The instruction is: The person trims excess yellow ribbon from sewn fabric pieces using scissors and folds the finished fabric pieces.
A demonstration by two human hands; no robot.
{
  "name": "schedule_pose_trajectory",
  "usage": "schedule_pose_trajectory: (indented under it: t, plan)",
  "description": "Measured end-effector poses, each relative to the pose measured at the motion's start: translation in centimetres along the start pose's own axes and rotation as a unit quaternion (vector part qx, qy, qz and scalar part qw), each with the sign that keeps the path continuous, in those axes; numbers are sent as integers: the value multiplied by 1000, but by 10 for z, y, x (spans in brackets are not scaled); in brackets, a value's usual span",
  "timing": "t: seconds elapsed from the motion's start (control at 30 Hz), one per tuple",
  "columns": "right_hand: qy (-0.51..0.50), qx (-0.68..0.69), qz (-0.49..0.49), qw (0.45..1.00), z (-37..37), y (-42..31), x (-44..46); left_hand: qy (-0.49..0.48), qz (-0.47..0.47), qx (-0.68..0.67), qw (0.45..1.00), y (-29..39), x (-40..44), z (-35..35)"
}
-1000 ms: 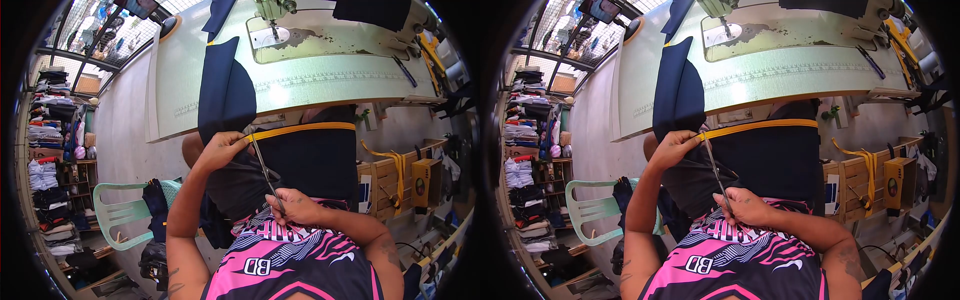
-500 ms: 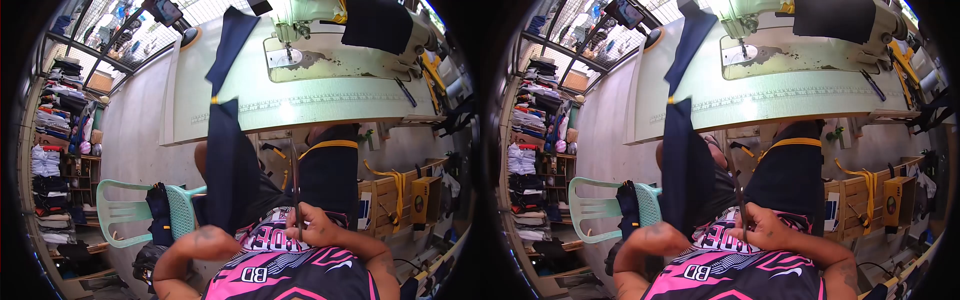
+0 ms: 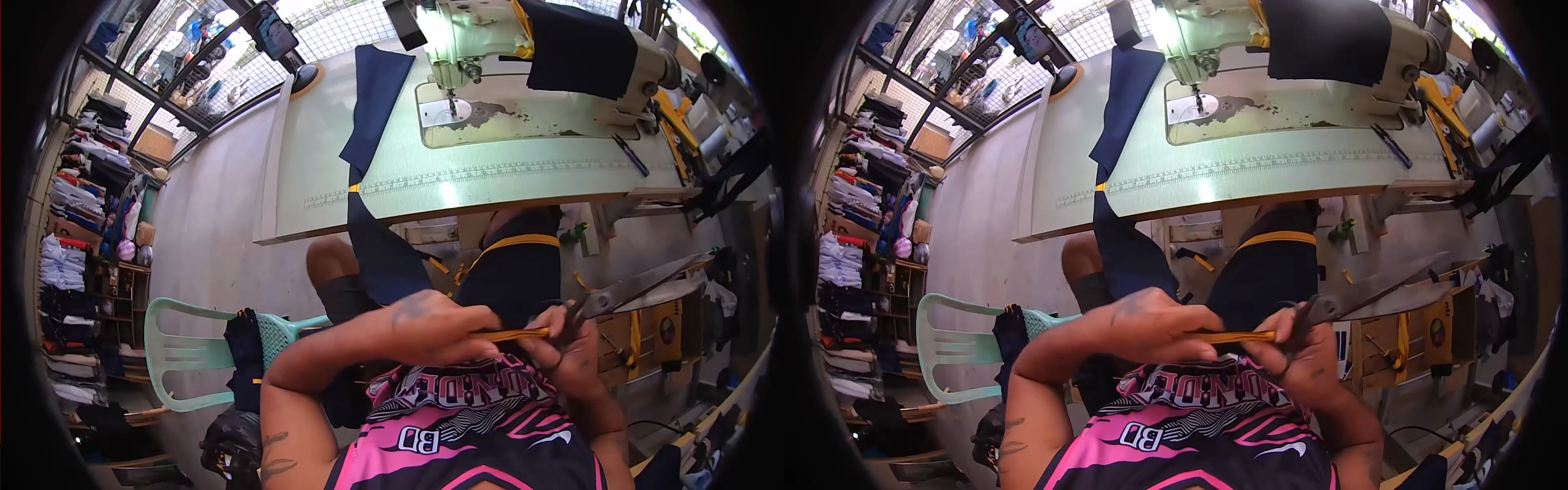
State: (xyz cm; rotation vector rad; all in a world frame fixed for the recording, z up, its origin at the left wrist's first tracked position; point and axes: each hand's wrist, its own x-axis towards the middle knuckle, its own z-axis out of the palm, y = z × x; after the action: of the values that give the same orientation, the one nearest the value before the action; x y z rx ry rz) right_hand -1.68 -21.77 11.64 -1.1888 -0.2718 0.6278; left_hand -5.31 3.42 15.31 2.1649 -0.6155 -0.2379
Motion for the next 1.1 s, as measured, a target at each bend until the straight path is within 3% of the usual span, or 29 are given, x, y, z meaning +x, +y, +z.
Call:
schedule_pose_trajectory:
  t: [0.03, 0.2, 0.27, 0.37, 0.47, 0.53, 0.6, 0.7, 0.77, 0.87, 1.1]
  plan:
    - [21, -30, -21, 999, -10, -6, -1, -41, 34, 1, 999, -9, -5, -10]
    - [130, -82, -105, 983, -62, -33, -12, -35, -101, 174, 979, -48, -59, -55]
    - [165, -121, -65, 977, -80, -42, -24, -20, -139, 132, 981, -47, -87, -58]
    - [199, -113, -56, 972, -111, -51, -49, -77, -201, 97, 972, -25, -124, -48]
    - [215, -191, -99, 953, -159, -67, -72, -97, -218, 49, 970, 7, -131, -46]
    - [217, -227, -155, 937, -182, -81, -72, -11, -252, -74, 965, 17, -129, -45]
    - [250, -207, -103, 940, -183, -91, -55, 13, -272, -70, 960, 1, -115, -49]
    - [257, -283, -79, 921, -200, -58, -12, 30, -309, -5, 951, -56, -75, -33]
    - [203, -303, -46, 930, -229, -21, 19, 29, -314, 33, 948, -102, -53, -20]
    - [212, -347, -53, 912, -252, 35, 63, 18, -365, -14, 931, -159, -35, -7]
    - [252, -325, -48, 910, -272, 76, 93, 34, -368, -52, 928, -196, -34, -2]
